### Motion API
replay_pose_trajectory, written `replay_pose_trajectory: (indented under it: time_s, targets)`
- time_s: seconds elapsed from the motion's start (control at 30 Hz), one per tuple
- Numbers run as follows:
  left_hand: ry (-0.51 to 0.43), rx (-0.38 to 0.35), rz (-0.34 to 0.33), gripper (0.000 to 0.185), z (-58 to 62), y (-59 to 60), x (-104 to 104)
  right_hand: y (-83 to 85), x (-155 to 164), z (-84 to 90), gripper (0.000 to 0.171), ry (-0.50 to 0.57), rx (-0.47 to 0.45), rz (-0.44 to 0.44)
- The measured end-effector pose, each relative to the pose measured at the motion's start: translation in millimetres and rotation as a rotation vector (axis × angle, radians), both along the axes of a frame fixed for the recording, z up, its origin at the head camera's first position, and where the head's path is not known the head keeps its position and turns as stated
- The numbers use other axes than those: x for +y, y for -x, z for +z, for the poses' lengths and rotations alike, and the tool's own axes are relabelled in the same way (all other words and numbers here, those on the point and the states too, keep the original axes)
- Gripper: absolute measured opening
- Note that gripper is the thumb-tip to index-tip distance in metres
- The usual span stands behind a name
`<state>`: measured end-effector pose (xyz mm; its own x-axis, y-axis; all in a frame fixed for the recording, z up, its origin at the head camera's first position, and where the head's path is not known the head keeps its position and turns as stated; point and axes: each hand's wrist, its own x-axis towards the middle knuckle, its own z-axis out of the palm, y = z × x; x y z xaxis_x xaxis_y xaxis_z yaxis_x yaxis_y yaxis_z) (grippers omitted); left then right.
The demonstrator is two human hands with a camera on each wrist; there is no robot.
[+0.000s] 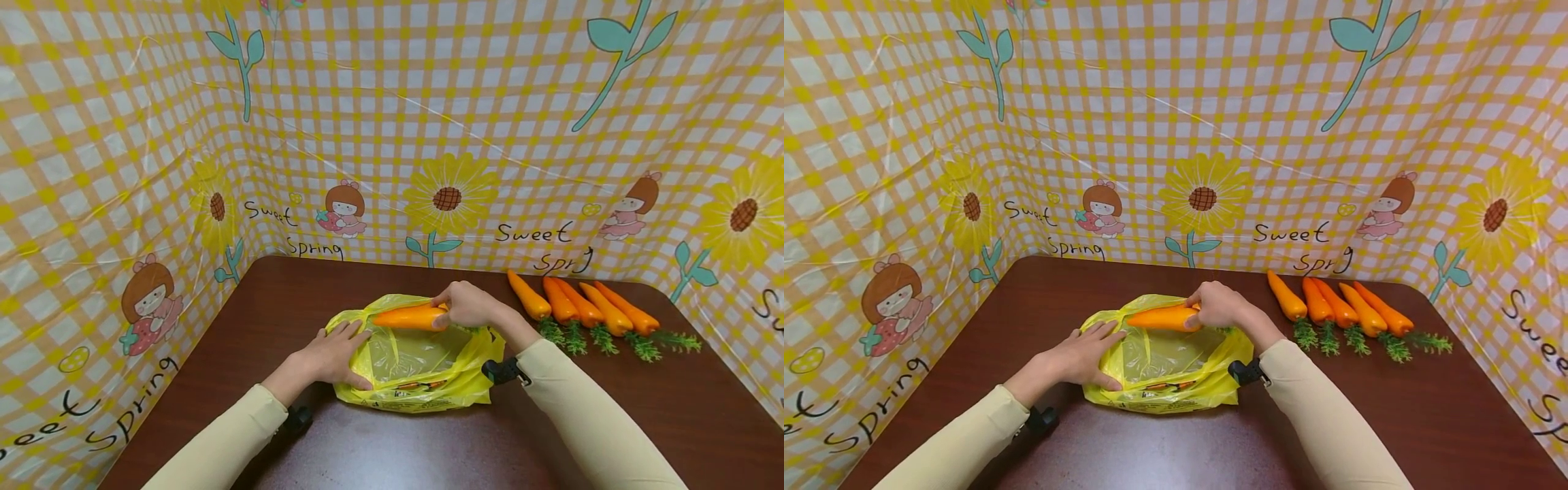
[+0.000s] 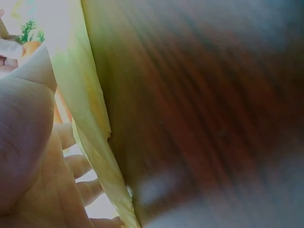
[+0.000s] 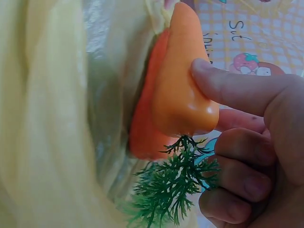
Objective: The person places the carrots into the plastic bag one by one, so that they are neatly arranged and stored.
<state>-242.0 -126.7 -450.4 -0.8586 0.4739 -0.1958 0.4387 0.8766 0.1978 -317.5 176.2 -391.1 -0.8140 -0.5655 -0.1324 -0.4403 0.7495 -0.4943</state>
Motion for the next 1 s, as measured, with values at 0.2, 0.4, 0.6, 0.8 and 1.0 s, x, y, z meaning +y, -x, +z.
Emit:
replay_pose_trajectory:
  time_s: [0.2,0.4,0.6,0.8,1.0]
  targets:
    - [0.001,0.003,-0.001,0.105,0.7,0.0,-0.4,-0.8,0.8,-6.0,0.046,-0.037,0.007,-0.015]
    - [-0.007,-0.010,0.003,0.105,1.2,-0.4,-0.3,-1.7,0.0,-9.6,0.045,-0.082,0.041,-0.020]
    - [-0.013,-0.027,0.010,0.105,0.3,-2.4,-0.4,-3.1,-0.8,-13.9,0.044,-0.137,0.070,-0.046]
    - [-0.011,-0.003,0.001,0.105,-2.2,-1.6,-0.1,-6.1,-1.1,-13.5,0.047,-0.152,0.069,-0.064]
    - [-0.011,0.002,0.000,0.106,-1.1,-0.9,0.3,-8.1,-1.2,-11.2,0.045,-0.156,0.090,-0.053]
